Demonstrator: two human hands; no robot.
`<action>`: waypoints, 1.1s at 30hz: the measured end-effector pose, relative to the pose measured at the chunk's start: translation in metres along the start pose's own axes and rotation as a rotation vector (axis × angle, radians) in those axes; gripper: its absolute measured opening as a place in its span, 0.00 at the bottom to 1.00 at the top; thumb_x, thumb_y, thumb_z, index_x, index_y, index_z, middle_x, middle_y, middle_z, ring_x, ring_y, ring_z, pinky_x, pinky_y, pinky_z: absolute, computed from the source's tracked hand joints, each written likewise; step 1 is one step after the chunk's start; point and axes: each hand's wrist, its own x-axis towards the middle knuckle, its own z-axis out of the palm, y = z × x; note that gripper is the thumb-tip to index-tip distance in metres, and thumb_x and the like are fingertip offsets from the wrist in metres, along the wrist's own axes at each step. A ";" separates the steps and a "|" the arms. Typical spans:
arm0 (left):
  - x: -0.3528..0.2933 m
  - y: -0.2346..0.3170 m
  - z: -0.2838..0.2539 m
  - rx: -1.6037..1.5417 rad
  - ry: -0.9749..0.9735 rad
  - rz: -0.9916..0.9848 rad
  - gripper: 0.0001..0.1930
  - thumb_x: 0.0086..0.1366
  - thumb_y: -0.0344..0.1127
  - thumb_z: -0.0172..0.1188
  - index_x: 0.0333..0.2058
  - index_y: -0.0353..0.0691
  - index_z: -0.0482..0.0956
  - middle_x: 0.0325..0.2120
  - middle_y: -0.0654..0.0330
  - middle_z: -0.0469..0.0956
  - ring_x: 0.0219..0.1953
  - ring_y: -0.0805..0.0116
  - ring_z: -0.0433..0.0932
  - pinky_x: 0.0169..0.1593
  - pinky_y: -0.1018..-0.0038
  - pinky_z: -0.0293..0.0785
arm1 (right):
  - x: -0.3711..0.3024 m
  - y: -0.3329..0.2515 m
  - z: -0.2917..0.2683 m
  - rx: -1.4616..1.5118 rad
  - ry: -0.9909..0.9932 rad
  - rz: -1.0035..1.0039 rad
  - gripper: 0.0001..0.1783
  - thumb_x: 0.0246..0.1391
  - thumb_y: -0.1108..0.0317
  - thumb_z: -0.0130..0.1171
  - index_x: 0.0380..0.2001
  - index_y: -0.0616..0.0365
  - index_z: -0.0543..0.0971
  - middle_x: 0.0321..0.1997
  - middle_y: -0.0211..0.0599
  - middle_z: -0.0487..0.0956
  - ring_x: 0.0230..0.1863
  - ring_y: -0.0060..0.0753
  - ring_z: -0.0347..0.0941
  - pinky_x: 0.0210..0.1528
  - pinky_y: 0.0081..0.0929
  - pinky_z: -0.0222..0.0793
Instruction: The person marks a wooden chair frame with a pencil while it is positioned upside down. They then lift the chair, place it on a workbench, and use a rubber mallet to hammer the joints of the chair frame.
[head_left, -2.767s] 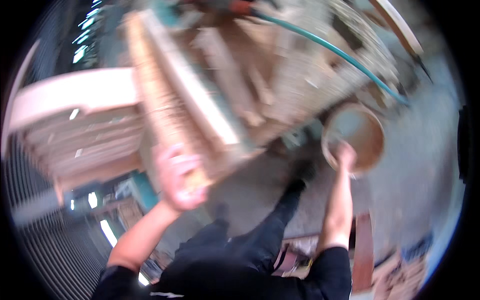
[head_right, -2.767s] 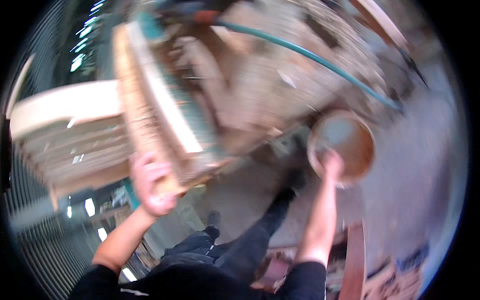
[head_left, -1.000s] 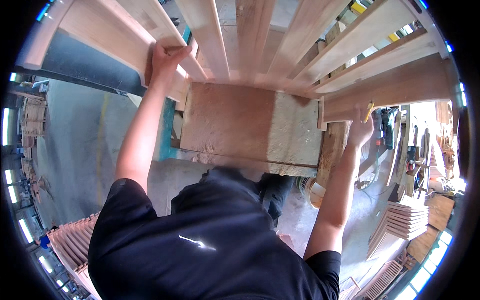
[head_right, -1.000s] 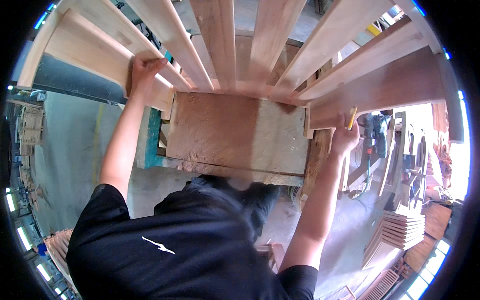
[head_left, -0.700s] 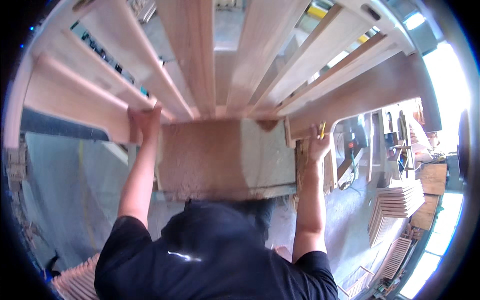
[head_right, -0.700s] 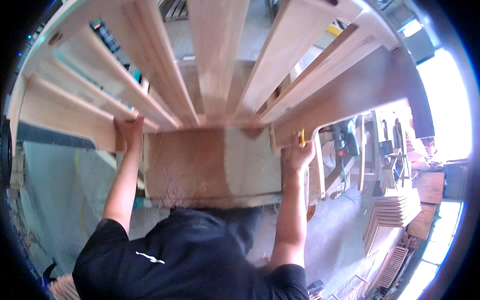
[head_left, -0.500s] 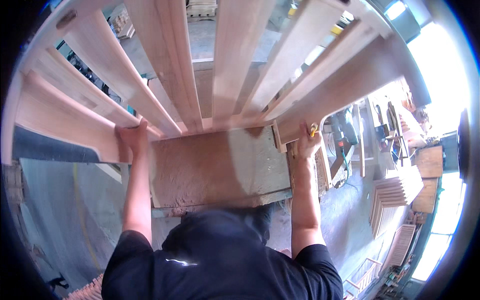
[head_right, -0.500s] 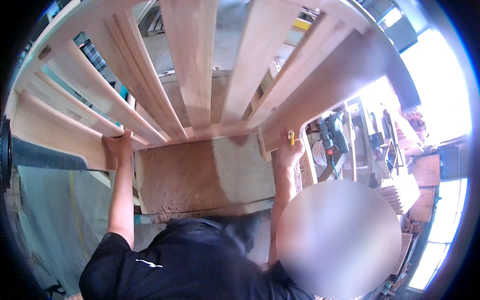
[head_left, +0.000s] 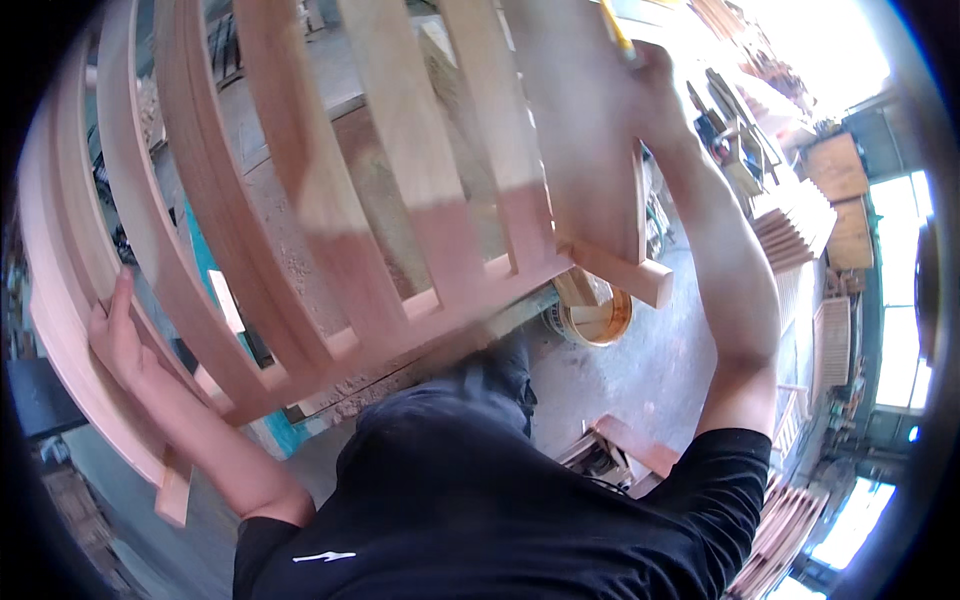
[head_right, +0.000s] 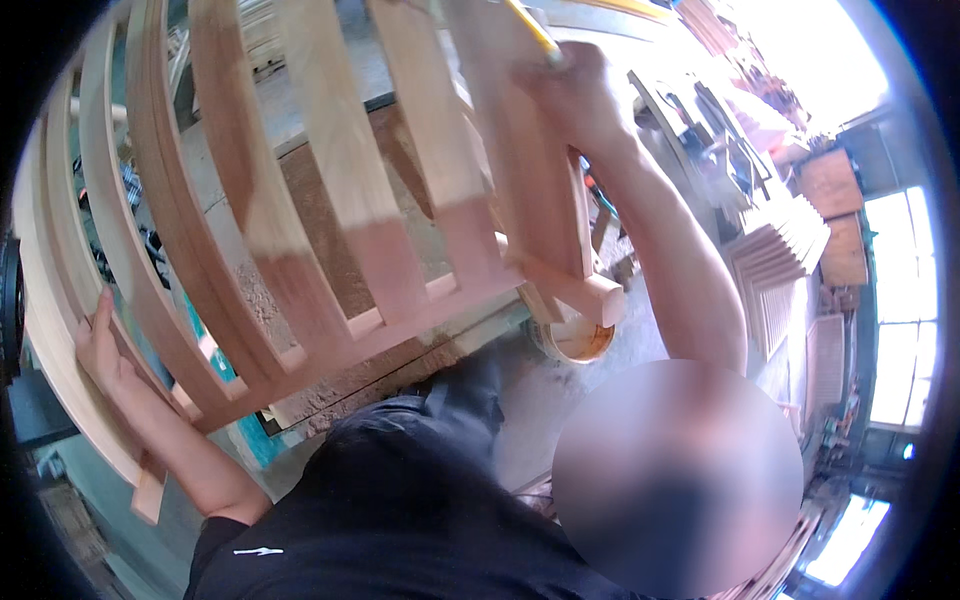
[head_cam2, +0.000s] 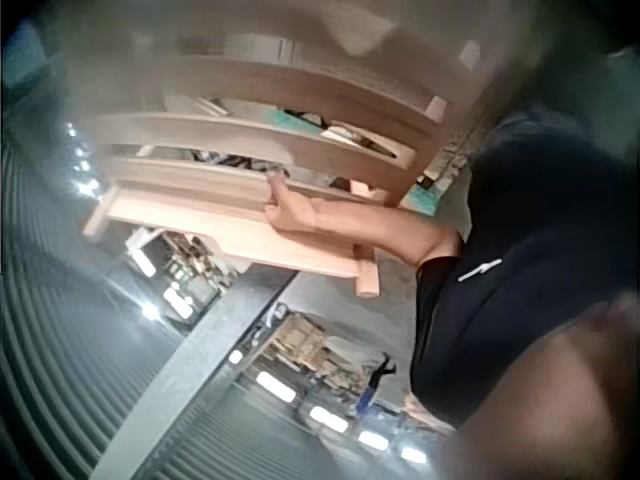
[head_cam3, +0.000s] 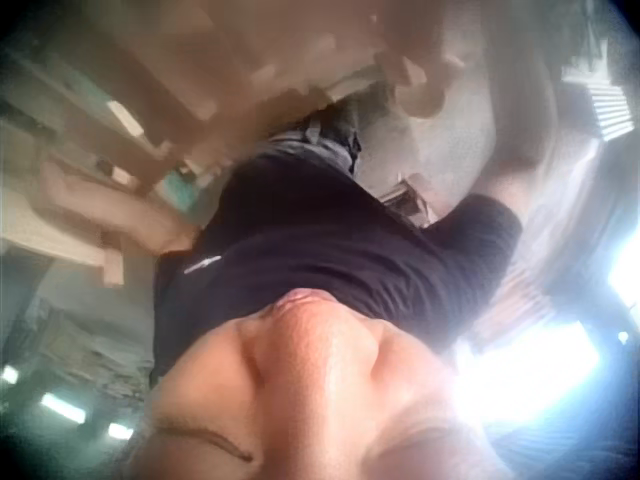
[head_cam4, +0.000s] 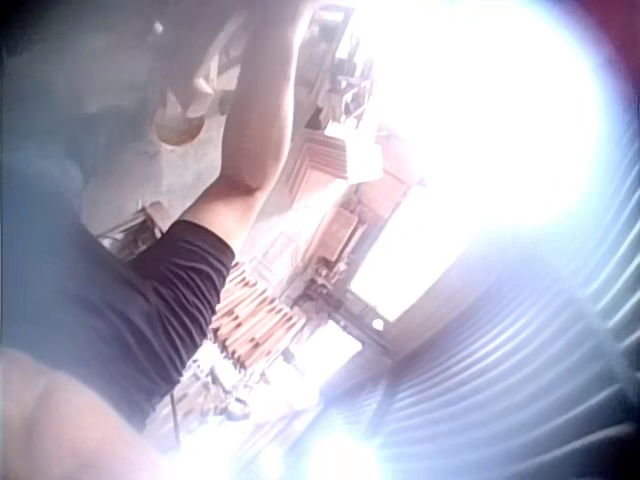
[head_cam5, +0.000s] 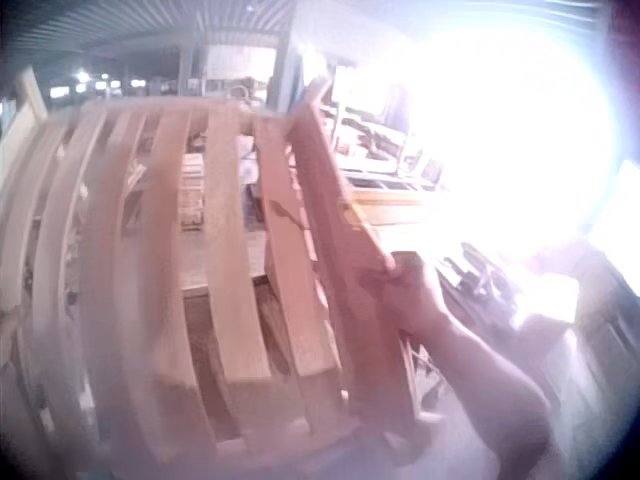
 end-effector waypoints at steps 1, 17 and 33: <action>-0.004 -0.002 0.000 0.010 -0.016 -0.020 0.32 0.57 0.38 0.76 0.54 0.21 0.75 0.52 0.47 0.78 0.53 0.58 0.76 0.59 0.68 0.70 | -0.002 0.003 0.004 -0.013 0.028 -0.052 0.23 0.48 0.53 0.67 0.28 0.69 0.82 0.19 0.42 0.77 0.21 0.30 0.73 0.28 0.34 0.71; -0.054 -0.088 -0.014 0.063 -0.144 -0.405 0.31 0.62 0.44 0.71 0.54 0.22 0.77 0.52 0.45 0.78 0.53 0.57 0.78 0.60 0.67 0.71 | 0.007 -0.014 0.042 -0.567 -0.390 0.261 0.18 0.41 0.57 0.61 0.32 0.59 0.86 0.29 0.46 0.83 0.32 0.47 0.81 0.39 0.37 0.78; -0.110 -0.059 0.019 0.488 -0.166 0.006 0.48 0.68 0.58 0.61 0.72 0.30 0.50 0.73 0.40 0.50 0.75 0.51 0.50 0.75 0.59 0.48 | -0.174 0.118 -0.131 0.381 0.206 0.582 0.24 0.66 0.43 0.49 0.35 0.55 0.77 0.26 0.26 0.73 0.26 0.18 0.67 0.24 0.18 0.56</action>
